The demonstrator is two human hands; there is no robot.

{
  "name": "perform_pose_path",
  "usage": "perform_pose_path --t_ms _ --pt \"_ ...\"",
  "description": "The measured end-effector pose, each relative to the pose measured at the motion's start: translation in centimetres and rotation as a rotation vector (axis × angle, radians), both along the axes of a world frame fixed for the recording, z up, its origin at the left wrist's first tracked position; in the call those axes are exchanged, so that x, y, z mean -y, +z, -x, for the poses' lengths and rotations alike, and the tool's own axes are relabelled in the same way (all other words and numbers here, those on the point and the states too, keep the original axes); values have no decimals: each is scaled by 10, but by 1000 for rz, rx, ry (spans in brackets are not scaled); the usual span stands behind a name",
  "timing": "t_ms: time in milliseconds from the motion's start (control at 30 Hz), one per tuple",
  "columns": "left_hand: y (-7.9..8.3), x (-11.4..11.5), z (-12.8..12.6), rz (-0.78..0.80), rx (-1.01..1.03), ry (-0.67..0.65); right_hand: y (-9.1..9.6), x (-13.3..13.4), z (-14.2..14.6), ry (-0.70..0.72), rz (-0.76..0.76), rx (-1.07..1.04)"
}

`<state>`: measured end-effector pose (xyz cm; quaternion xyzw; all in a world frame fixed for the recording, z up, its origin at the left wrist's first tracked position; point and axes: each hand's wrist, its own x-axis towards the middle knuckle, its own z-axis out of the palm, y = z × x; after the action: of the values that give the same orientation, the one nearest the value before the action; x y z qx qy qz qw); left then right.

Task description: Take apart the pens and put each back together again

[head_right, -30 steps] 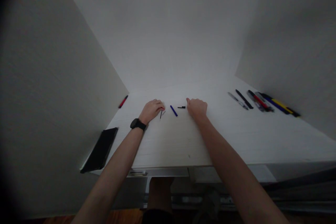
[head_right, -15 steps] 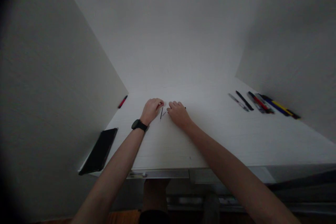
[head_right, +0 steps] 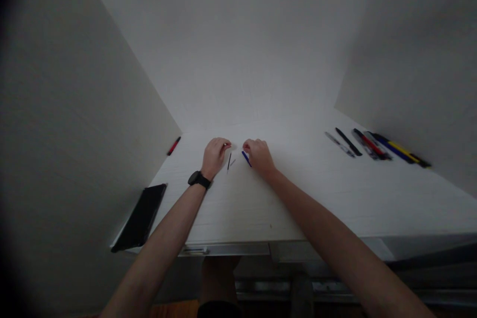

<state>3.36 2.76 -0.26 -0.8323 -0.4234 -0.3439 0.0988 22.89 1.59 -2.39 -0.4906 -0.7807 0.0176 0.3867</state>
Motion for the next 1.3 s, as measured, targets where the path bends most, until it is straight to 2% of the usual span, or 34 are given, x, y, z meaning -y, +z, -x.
perform_pose_path --t_ms 333,633,1000,1300 --pt "-1 4 -5 -72 12 -77 5 5 0 89 63 -118" --pt "0 7 -7 -39 -43 -107 7 7 1 142 77 -162" --pt "1 7 -7 -76 -52 -133 6 8 2 135 88 -197" --pt "-4 5 -8 -45 18 -104 7 10 4 145 37 -272"
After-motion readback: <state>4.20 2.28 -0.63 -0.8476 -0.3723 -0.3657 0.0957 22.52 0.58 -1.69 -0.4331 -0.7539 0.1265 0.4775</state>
